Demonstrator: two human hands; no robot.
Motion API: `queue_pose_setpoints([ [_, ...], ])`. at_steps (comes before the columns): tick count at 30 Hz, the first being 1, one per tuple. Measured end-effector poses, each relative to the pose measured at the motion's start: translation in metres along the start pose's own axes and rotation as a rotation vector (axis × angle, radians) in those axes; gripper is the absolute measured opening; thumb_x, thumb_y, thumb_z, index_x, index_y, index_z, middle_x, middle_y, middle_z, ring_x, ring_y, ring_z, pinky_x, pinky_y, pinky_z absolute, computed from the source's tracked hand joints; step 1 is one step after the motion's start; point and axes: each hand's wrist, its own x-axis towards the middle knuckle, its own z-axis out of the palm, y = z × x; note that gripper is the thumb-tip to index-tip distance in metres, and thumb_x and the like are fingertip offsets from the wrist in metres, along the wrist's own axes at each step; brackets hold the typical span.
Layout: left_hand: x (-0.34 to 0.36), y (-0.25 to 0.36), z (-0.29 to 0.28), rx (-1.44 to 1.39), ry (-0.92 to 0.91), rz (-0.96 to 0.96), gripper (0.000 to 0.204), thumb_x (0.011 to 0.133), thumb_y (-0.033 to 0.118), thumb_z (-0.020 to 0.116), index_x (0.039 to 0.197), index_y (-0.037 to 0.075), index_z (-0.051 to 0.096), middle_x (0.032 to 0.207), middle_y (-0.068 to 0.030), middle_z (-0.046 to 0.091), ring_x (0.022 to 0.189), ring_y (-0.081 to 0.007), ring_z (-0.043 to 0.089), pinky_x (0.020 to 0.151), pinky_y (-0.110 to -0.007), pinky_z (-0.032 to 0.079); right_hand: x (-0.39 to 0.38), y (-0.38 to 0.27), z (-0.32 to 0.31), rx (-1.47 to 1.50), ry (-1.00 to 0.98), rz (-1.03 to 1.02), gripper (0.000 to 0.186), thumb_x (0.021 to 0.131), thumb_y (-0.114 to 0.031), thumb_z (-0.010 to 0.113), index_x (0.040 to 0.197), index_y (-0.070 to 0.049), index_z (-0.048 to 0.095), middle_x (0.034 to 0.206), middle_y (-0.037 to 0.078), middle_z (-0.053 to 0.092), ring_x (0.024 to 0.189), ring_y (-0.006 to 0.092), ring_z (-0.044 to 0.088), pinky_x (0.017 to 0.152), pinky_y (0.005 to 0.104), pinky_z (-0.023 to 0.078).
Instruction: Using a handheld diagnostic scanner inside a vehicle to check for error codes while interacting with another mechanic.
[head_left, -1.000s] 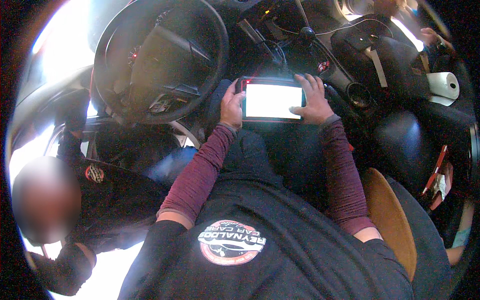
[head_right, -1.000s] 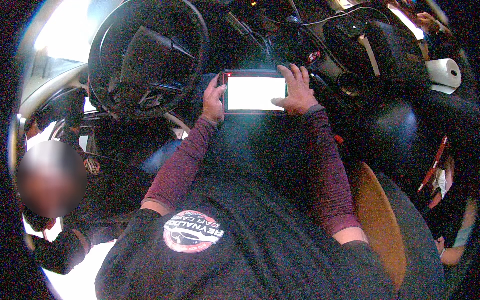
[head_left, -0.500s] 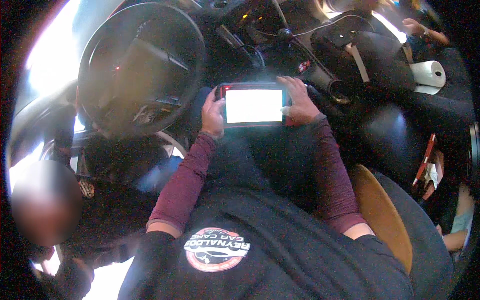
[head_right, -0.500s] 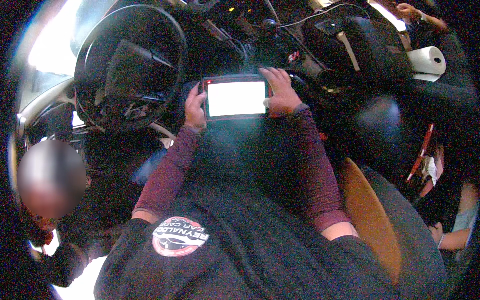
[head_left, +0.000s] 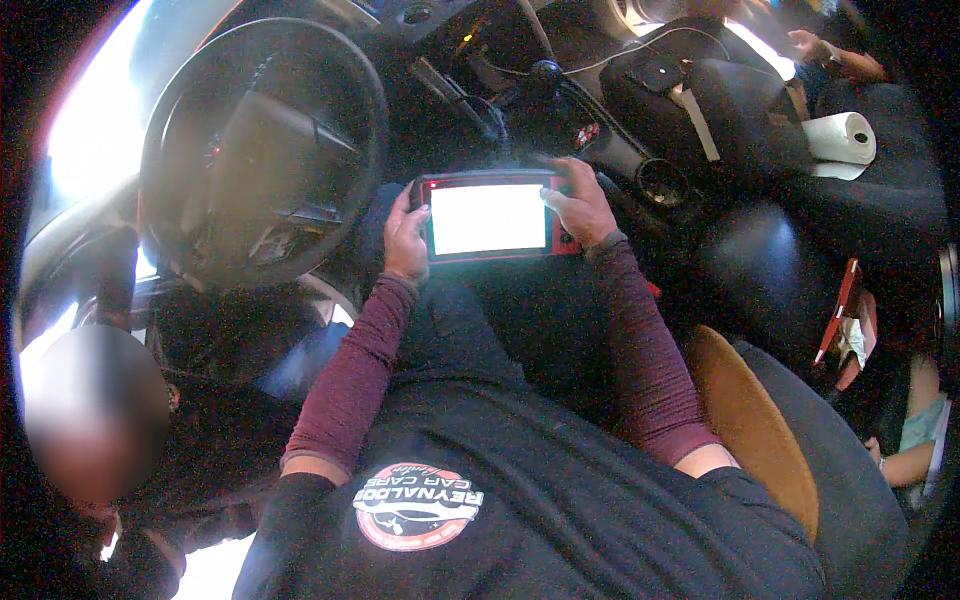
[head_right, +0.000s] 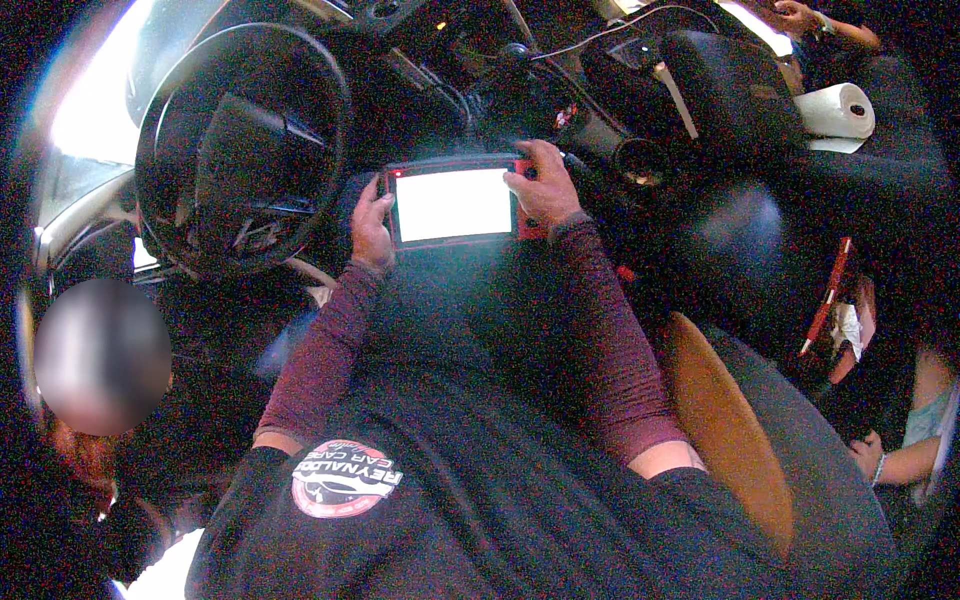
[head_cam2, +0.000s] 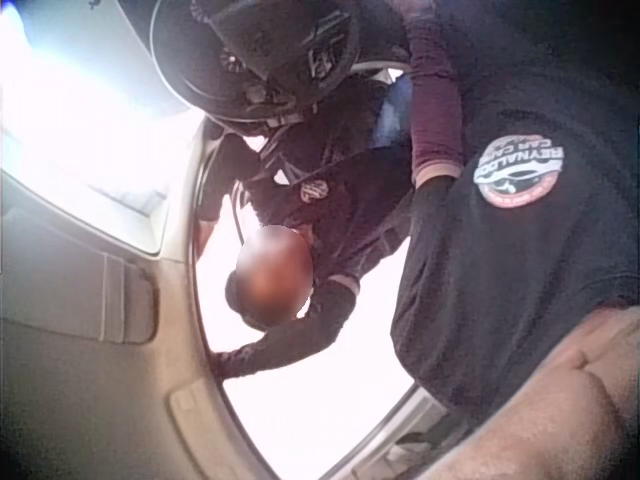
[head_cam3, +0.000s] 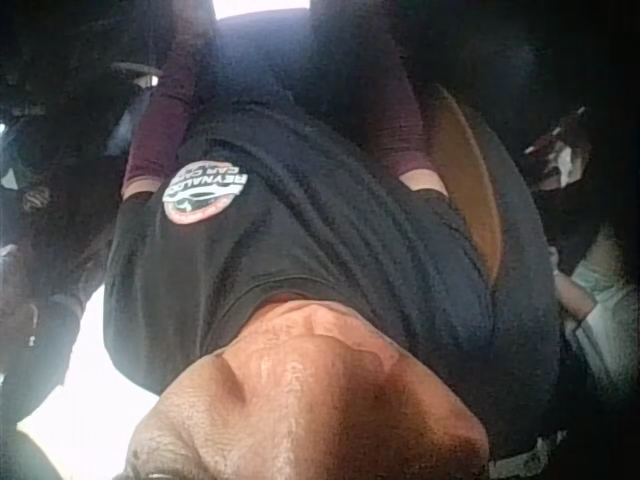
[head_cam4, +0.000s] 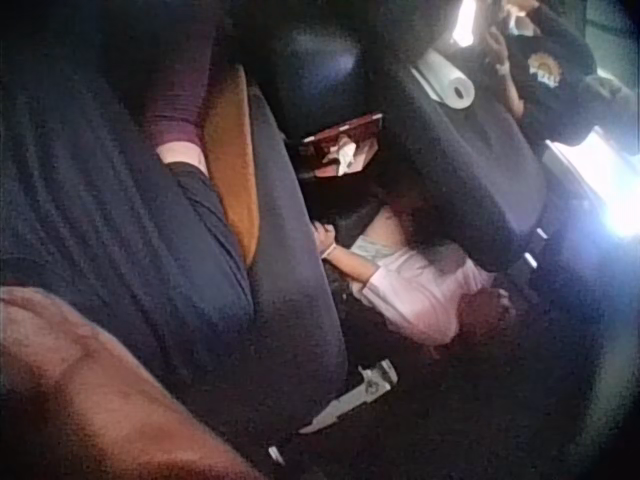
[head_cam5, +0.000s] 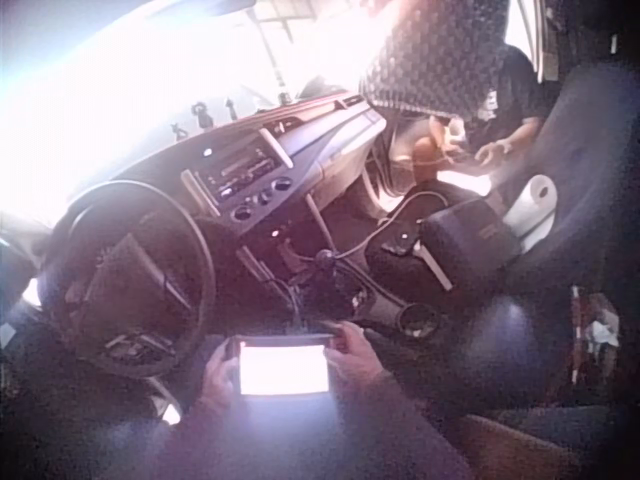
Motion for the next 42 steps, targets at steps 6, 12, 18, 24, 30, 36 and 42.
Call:
queue_pose_setpoints([
  [6,0.003,-0.010,-0.006,0.055,0.001,0.022,0.051,0.091,0.007,0.043,0.141,-0.004,0.044,0.123,-0.0141,0.062,0.107,-0.0223,0.063,0.097,-0.034,0.049,0.000,-0.002,0.004,-0.124,0.064,-0.017,0.050,0.081,-0.026,0.067,0.124,0.000,0.057,0.120,0.016,0.054,0.115,0.0297,0.055,0.101,0.0353,0.044],
  [12,0.001,-0.001,0.000,0.038,-0.004,-0.031,0.051,0.091,0.007,0.042,0.141,-0.003,0.045,0.123,-0.0136,0.063,0.108,-0.0217,0.063,0.098,-0.034,0.048,0.003,0.014,0.004,0.252,0.057,0.109,0.039,0.087,-0.020,0.060,0.119,0.003,0.058,0.120,0.018,0.054,0.114,0.0297,0.055,0.100,0.0349,0.043],
  [18,0.007,-0.009,-0.013,0.072,0.011,0.014,0.049,0.091,0.006,0.045,0.138,-0.007,0.047,0.127,-0.0129,0.060,0.114,-0.0199,0.059,0.102,-0.031,0.042,0.007,0.014,0.009,0.136,0.055,-0.003,0.035,0.088,-0.017,0.059,0.118,0.001,0.060,0.121,0.017,0.054,0.115,0.0297,0.054,0.100,0.0347,0.042],
  [24,0.003,-0.006,-0.002,0.042,-0.016,0.022,0.048,0.091,0.008,0.046,0.137,-0.005,0.048,0.126,-0.0120,0.061,0.114,-0.0199,0.059,0.103,-0.031,0.042,0.000,-0.004,-0.001,0.136,0.029,0.116,0.046,0.083,-0.020,0.064,0.123,0.001,0.057,0.120,0.017,0.055,0.115,0.0290,0.055,0.100,0.0356,0.043],
  [30,0.004,-0.003,-0.004,0.057,-0.058,0.041,0.049,0.092,0.008,0.046,0.139,-0.005,0.046,0.124,-0.0120,0.062,0.112,-0.0189,0.059,0.101,-0.031,0.044,-0.002,0.000,0.000,0.007,0.007,0.027,0.062,0.076,-0.025,0.071,0.129,0.000,0.052,0.128,0.019,0.049,0.120,0.0333,0.051,0.106,0.0387,0.040],
  [36,-0.002,0.007,0.000,0.148,-0.029,0.043,0.050,0.090,0.001,0.049,0.140,-0.005,0.044,0.124,-0.0123,0.062,0.111,-0.0199,0.061,0.102,-0.032,0.044,-0.012,-0.042,0.009,-0.444,-0.060,0.137,0.097,0.067,-0.044,0.079,0.145,-0.006,0.036,0.154,0.021,0.025,0.140,0.0419,0.031,0.111,0.0492,0.035],
  [42,-0.004,0.012,0.007,0.104,-0.035,0.023,0.051,0.089,0.000,0.050,0.140,-0.005,0.044,0.124,-0.0130,0.062,0.111,-0.0203,0.061,0.102,-0.032,0.044,-0.021,-0.064,0.024,-0.561,-0.042,0.263,0.119,0.061,-0.059,0.080,0.153,-0.011,0.023,0.160,0.023,0.010,0.140,0.0538,0.021,0.106,0.0700,0.029],
])
